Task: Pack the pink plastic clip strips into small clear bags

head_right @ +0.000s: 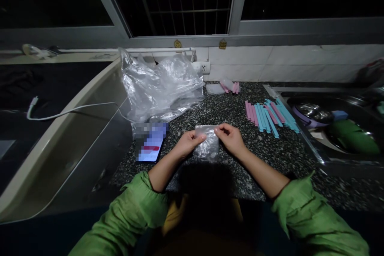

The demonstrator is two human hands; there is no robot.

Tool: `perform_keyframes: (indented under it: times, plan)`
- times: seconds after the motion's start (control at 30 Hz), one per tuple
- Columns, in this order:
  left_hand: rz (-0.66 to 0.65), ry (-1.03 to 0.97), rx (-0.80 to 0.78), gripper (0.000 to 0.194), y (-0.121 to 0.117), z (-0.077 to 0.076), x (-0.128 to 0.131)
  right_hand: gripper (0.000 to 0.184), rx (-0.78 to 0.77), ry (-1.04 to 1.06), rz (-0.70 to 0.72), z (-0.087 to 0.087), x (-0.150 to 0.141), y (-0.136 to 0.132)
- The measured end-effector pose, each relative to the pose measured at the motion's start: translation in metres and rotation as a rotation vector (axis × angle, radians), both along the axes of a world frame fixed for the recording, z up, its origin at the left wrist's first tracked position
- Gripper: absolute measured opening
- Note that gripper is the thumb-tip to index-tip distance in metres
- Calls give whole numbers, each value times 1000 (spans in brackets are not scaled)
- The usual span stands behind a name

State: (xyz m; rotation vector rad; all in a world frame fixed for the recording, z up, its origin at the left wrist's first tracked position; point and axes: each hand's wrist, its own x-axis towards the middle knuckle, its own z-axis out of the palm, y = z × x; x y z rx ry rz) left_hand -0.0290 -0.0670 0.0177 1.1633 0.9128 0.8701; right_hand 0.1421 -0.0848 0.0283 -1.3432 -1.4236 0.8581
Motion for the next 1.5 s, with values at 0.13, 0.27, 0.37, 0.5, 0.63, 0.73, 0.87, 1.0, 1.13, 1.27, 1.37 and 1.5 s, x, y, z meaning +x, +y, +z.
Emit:
perform_keyframes:
  times: [0.13,0.27,0.37,0.5,0.63,0.73,0.87,1.0,1.13,1.27,1.37,1.5]
  plan:
    - [177,-56,21,47,3,-2,-2,39,-137,-44,184,-5,-4,-4]
    - [231,-92,8,46,5,-2,-3,42,-170,-96,241,-15,-12,-7]
    - [261,-81,8,41,6,-2,-4,38,-117,-179,217,-20,-4,2]
    - [280,-77,2,38,6,-1,-5,30,48,-544,-148,-17,39,32]
    - [271,-91,-19,39,6,-1,-5,30,100,-1097,-428,-11,85,57]
    - [273,-110,-33,39,7,0,-6,35,44,-1284,-460,-11,100,62]
    - [264,-126,-52,42,6,1,-7,36,23,-1331,-438,-15,99,61]
    - [254,-124,-60,43,7,0,-6,37,17,-1345,-441,-16,97,60]
    - [253,-138,-71,43,8,-3,-5,37,14,-1362,-431,-18,97,60]
    - [257,-164,-59,41,8,-4,-6,38,55,-1352,-400,-22,94,59]
    - [264,-156,-44,40,9,-4,-7,35,77,-1336,-377,-25,90,58]
    - [267,-154,-41,40,9,-4,-8,39,68,-1338,-411,-23,86,56]
